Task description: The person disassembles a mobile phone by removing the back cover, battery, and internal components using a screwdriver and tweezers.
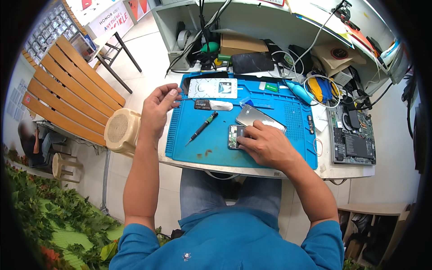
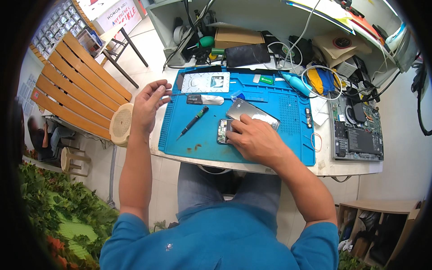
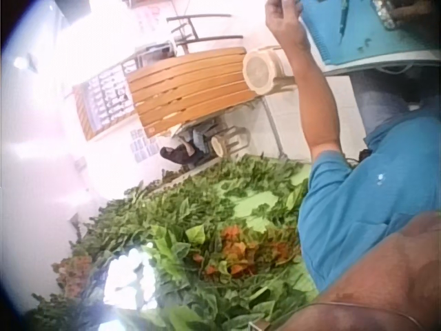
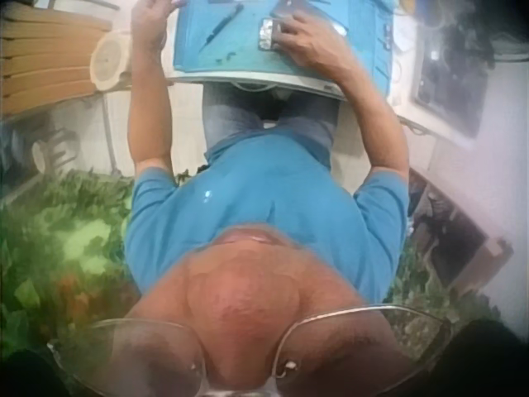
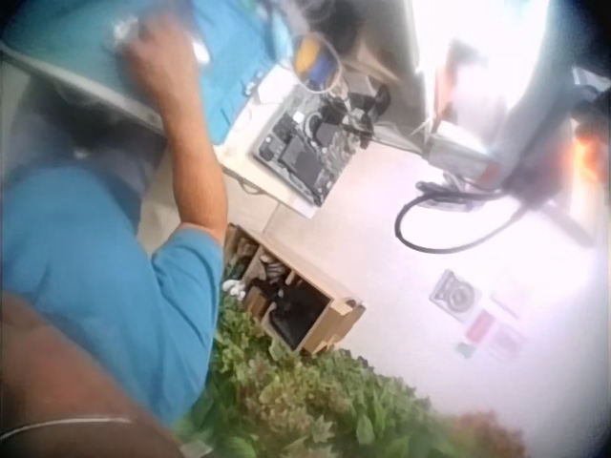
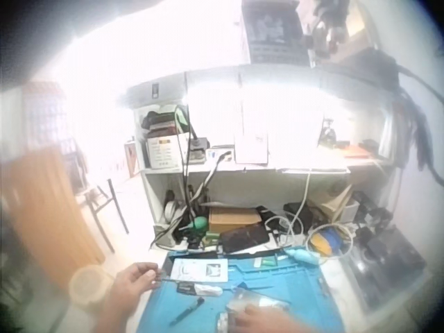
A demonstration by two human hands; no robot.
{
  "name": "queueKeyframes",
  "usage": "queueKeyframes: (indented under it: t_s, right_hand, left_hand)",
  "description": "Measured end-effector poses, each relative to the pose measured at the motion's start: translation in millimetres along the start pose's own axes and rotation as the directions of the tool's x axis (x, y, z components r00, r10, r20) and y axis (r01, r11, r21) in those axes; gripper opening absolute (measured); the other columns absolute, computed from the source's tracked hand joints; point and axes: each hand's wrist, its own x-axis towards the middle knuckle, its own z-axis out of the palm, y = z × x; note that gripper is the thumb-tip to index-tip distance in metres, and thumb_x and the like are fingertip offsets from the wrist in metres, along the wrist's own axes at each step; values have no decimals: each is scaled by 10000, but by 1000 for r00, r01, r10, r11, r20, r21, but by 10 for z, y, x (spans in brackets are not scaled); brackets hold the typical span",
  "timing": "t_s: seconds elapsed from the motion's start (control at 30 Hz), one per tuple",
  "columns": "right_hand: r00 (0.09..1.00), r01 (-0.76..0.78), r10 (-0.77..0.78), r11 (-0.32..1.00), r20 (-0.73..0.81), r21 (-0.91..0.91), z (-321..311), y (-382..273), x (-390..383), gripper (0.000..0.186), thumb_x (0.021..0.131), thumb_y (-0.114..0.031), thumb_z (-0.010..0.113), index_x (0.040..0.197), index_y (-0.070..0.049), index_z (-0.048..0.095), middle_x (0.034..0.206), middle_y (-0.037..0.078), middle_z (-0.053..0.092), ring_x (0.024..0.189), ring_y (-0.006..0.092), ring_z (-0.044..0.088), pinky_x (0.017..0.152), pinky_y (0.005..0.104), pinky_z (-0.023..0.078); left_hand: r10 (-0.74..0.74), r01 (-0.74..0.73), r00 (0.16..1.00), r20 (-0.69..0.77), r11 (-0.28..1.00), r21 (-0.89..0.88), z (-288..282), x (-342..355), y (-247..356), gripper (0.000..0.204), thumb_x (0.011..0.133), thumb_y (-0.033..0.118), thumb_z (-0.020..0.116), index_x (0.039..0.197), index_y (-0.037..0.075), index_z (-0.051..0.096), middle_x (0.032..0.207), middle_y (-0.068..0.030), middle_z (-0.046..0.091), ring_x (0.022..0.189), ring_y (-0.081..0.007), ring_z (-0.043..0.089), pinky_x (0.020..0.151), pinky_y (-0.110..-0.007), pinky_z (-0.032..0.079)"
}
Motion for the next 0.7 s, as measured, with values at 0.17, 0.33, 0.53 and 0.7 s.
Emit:
queueKeyframes:
  t_s: [0.17, 0.33, 0.53, 0.7]
  right_hand:
    - [989, -64, 68, 997, -135, 38, 97, -193, -142, 243, 919, -142, 855, 1140, -53, 810, 1026, 72, 689, 962, 278, 664, 789, 417, 592]
    - [952, -134, 161, 984, -259, 120, 272, -362, -314, 268, 891, -106, 880, 1141, -49, 803, 986, 78, 698, 893, 290, 667, 768, 410, 575]
    - [902, -230, 271, 961, -337, 156, 339, -437, -325, 264, 893, -95, 887, 1138, -41, 803, 995, 85, 707, 890, 297, 689, 781, 427, 567]
    - [901, -246, 280, 959, -331, 142, 358, -441, -343, 255, 895, -99, 888, 1124, -38, 796, 1005, 84, 709, 890, 296, 696, 785, 419, 563]
  left_hand:
    - [69, -62, 996, -53, 991, 123, -78, 132, -103, 384, 1128, 237, 718, 1388, -46, 730, 1285, -155, 793, 1170, -224, 762, 1034, -355, 624]
    - [49, -43, 999, -19, 966, 255, -220, 334, -251, 377, 1098, 253, 767, 1352, -25, 769, 1216, -131, 815, 1112, -198, 774, 996, -340, 632]
    - [140, -153, 988, 62, 918, 365, -106, 679, -370, 332, 1052, 219, 788, 1273, -28, 811, 1061, -95, 825, 967, -161, 739, 910, -335, 599]
    - [137, -180, 982, 127, 880, 439, 156, 924, -349, 315, 1038, 226, 814, 1271, 15, 824, 1075, -80, 836, 981, -153, 752, 915, -333, 600]
